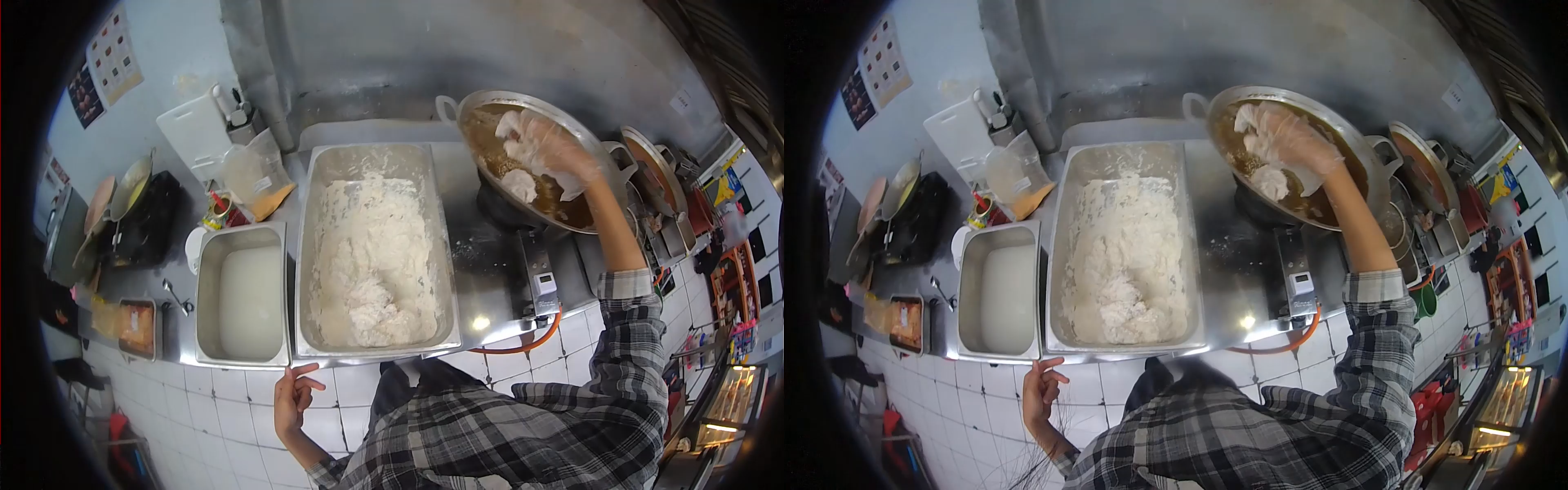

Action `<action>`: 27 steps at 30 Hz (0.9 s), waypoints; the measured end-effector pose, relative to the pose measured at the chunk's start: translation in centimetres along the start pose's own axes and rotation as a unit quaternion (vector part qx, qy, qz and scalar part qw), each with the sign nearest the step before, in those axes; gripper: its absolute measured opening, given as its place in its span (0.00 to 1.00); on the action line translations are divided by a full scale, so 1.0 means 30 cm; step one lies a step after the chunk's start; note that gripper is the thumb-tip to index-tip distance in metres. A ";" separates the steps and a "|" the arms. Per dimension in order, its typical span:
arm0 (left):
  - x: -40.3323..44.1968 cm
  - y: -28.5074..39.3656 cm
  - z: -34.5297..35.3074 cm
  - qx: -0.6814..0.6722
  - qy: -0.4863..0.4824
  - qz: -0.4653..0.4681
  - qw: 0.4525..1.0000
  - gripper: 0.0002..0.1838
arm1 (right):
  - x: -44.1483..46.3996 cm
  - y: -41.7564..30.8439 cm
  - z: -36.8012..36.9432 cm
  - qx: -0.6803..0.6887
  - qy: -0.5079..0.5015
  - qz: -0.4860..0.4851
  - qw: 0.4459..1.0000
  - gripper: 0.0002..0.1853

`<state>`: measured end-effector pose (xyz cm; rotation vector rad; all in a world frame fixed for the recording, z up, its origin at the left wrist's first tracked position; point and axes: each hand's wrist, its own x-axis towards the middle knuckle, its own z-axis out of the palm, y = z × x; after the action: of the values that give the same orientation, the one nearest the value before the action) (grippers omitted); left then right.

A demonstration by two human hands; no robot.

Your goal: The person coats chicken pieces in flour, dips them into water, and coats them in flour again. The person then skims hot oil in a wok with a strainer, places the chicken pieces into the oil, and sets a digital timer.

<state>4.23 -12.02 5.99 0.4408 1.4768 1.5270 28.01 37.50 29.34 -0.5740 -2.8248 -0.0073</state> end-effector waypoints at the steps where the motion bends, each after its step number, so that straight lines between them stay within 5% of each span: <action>1: -0.009 0.000 -0.003 -0.002 0.007 0.000 1.000 0.30 | 0.021 -0.098 -0.042 0.046 0.013 0.012 0.999 0.06; 4: -0.027 -0.002 -0.006 -0.010 0.034 0.000 0.999 0.30 | 0.091 -0.253 0.022 0.140 -0.030 -0.016 0.990 0.10; 5: -0.036 -0.004 -0.010 -0.010 0.036 -0.001 0.999 0.30 | 0.110 -0.345 0.064 0.246 -0.113 0.058 0.961 0.11; 6: -0.045 -0.003 -0.014 -0.010 0.039 -0.002 0.999 0.30 | 0.147 -0.275 0.269 0.229 -0.070 -0.097 0.966 0.13; 7: -0.054 -0.008 -0.022 -0.012 0.041 -0.001 0.999 0.29 | 0.159 -0.350 0.354 0.272 -0.146 -0.073 0.948 0.15; 8: -0.066 -0.015 -0.033 -0.001 0.046 -0.001 0.999 0.29 | 0.193 -0.306 0.596 0.284 -0.154 -0.175 0.930 0.15; 11: -0.114 -0.023 -0.052 0.004 0.072 0.008 0.997 0.29 | 0.195 -0.321 1.153 0.063 -0.243 -0.257 0.933 0.11; 14: -0.173 -0.041 -0.070 -0.003 0.106 0.010 0.994 0.29 | 0.182 -0.344 1.390 0.020 -0.266 -0.348 0.899 0.07; 18: -0.226 -0.071 -0.096 -0.030 0.140 0.005 0.990 0.29 | 0.193 -0.444 1.343 -0.129 -0.280 -0.369 0.877 0.07; 21: -0.255 -0.081 -0.107 -0.036 0.155 -0.004 0.987 0.29 | 0.227 -0.380 1.285 -0.018 -0.264 -0.299 0.917 0.12; 24: -0.238 -0.076 -0.122 -0.035 0.151 0.006 0.988 0.29 | 0.280 -0.298 1.204 0.319 -0.224 -0.149 0.909 0.18; 27: -0.210 -0.060 -0.132 -0.031 0.141 0.007 0.989 0.29 | 0.293 -0.263 1.085 0.197 -0.095 -0.257 0.942 0.15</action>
<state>4.92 -19.64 5.64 0.2030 1.6379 1.6949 9.03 35.42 0.45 0.2671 -2.9479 0.5256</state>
